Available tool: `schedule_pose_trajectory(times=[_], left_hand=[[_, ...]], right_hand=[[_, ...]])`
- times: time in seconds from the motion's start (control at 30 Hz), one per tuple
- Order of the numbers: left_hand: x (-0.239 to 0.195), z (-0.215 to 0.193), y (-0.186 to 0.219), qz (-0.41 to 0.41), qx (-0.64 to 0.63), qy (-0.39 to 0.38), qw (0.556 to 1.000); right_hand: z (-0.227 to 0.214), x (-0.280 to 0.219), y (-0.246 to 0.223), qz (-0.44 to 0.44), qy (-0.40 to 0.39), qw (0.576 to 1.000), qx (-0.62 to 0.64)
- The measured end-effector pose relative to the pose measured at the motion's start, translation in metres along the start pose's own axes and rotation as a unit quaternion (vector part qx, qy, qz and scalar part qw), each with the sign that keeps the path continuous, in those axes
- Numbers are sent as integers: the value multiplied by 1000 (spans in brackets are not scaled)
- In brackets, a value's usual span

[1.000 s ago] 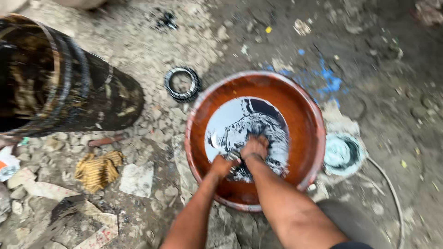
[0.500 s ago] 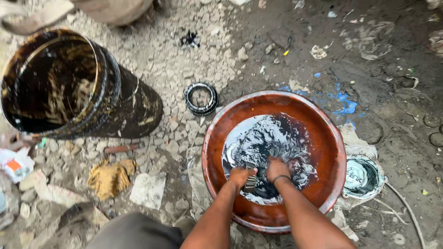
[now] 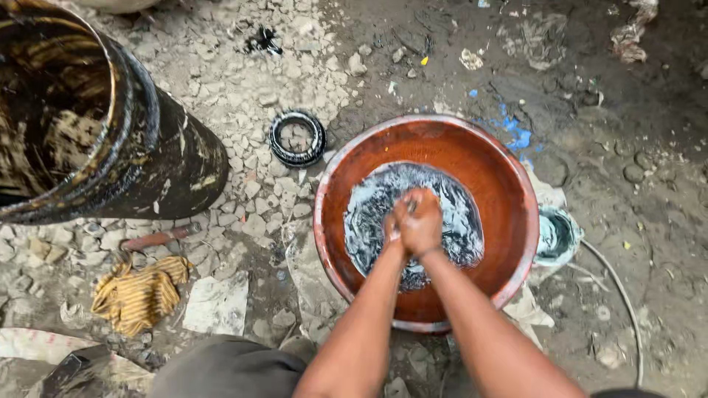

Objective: The person washes a metal bearing in a basin of dark liquid, using a yellow cloth to wipe it and a brush to scrub it. The person then places the cleaned bearing into a larger container.

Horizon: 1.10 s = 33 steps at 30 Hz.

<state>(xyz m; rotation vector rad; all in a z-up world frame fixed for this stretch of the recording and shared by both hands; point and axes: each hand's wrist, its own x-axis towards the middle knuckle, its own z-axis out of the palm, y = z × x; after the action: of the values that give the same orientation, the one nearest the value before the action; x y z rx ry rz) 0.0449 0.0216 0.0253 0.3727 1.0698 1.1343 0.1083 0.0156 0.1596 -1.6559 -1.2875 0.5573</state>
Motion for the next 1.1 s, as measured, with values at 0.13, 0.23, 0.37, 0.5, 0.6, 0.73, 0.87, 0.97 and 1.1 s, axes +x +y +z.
schedule_pose_trajectory(times=[0.13,0.23,0.37,0.5,0.6,0.73,0.87,0.97,1.1], left_hand=[[-40,17,55,125,308,-26,943],[-63,18,93,35,82,-57,994],[-73,27,125,2,-16,-152,988],[-78,33,148,-48,60,-128,989],[-78,33,161,-84,163,-130,974],[-78,33,161,-137,169,-94,971],[-75,38,156,-103,147,-2,984],[-73,35,152,-132,45,-19,990],[-59,27,151,-199,-34,28,979]], right_hand=[[-5,24,29,206,-67,942,256],[0,26,43,494,-127,700,499],[9,-2,42,530,-154,647,526],[11,-6,28,499,-129,699,496],[8,12,24,429,-65,787,439],[12,27,35,98,-90,936,325],[21,22,55,60,-139,973,176],[23,14,71,339,-112,884,301],[3,12,85,391,-98,877,262]])
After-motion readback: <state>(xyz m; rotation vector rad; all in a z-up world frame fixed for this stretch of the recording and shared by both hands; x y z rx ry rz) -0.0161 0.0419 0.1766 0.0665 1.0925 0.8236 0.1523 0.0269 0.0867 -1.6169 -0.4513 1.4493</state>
